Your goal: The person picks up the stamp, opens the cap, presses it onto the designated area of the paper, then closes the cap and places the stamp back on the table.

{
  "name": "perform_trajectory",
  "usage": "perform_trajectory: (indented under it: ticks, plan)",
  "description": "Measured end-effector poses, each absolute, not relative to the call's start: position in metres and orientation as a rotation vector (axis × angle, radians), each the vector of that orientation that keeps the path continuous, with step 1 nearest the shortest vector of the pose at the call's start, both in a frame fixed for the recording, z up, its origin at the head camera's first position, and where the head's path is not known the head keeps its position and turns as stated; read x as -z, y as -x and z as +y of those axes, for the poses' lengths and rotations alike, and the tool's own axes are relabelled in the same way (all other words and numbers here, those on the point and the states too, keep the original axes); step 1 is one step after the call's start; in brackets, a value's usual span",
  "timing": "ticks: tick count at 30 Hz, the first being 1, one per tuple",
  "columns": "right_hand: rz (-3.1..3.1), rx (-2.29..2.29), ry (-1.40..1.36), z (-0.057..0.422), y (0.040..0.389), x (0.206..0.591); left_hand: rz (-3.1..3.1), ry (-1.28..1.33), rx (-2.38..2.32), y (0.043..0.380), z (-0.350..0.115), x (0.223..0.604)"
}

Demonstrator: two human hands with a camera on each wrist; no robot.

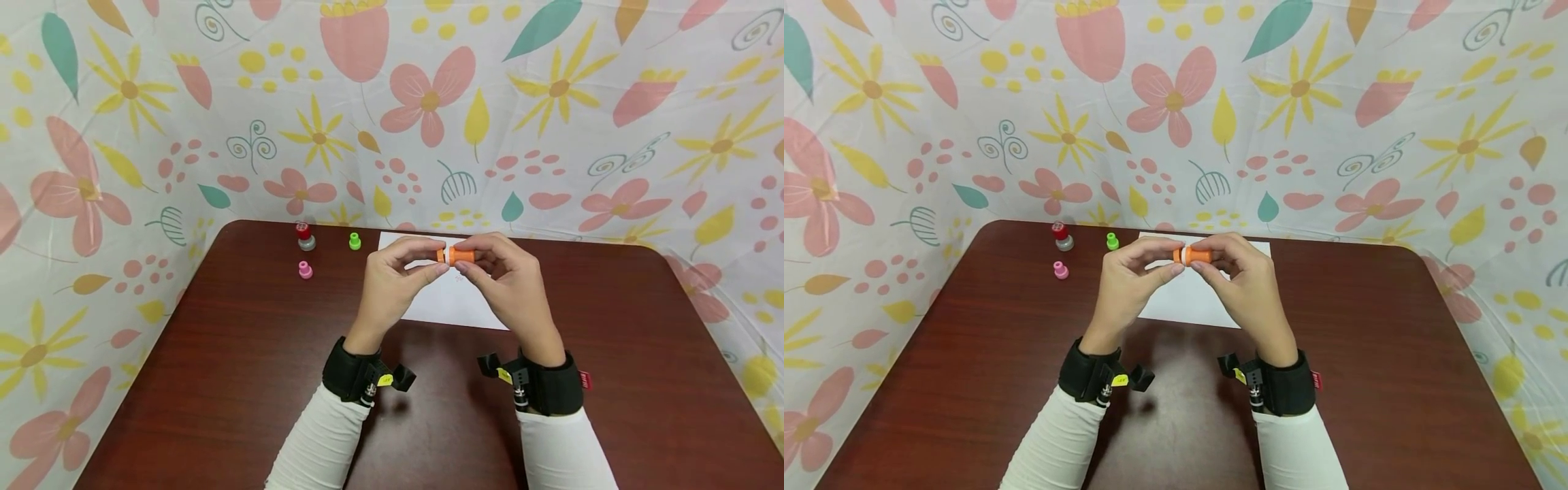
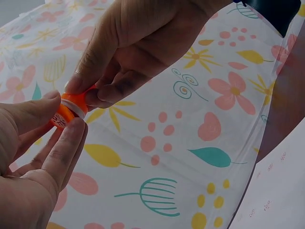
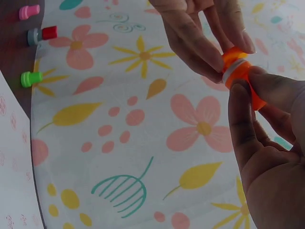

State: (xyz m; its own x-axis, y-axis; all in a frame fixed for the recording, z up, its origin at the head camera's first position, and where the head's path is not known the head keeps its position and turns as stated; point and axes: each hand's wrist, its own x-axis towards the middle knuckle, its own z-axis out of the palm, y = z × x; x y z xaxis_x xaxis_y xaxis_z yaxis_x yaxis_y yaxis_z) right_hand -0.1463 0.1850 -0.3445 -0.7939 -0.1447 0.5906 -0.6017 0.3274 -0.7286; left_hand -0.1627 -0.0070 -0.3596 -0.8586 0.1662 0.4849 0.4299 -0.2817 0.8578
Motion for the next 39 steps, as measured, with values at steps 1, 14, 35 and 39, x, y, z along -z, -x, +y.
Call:
perform_trajectory:
  ticks: [1, 14, 35, 39]
  plan:
    - [-2.180, -1.465, -0.653, 0.185, 0.146, 0.345, -1.769, 0.747, 2.263, 0.163, -0.007, 0.360]
    - [-2.185, -1.505, -0.662, 0.182, 0.145, 0.348, -1.793, 0.740, 2.245, 0.161, -0.005, 0.362]
    - [-2.342, -1.253, -0.570, 0.175, 0.146, 0.349, -2.287, 0.779, 1.499, 0.155, -0.008, 0.349]
    - [-2.353, -1.201, -0.573, 0.171, 0.146, 0.350, -2.360, 0.782, 1.274, 0.154, -0.006, 0.346]
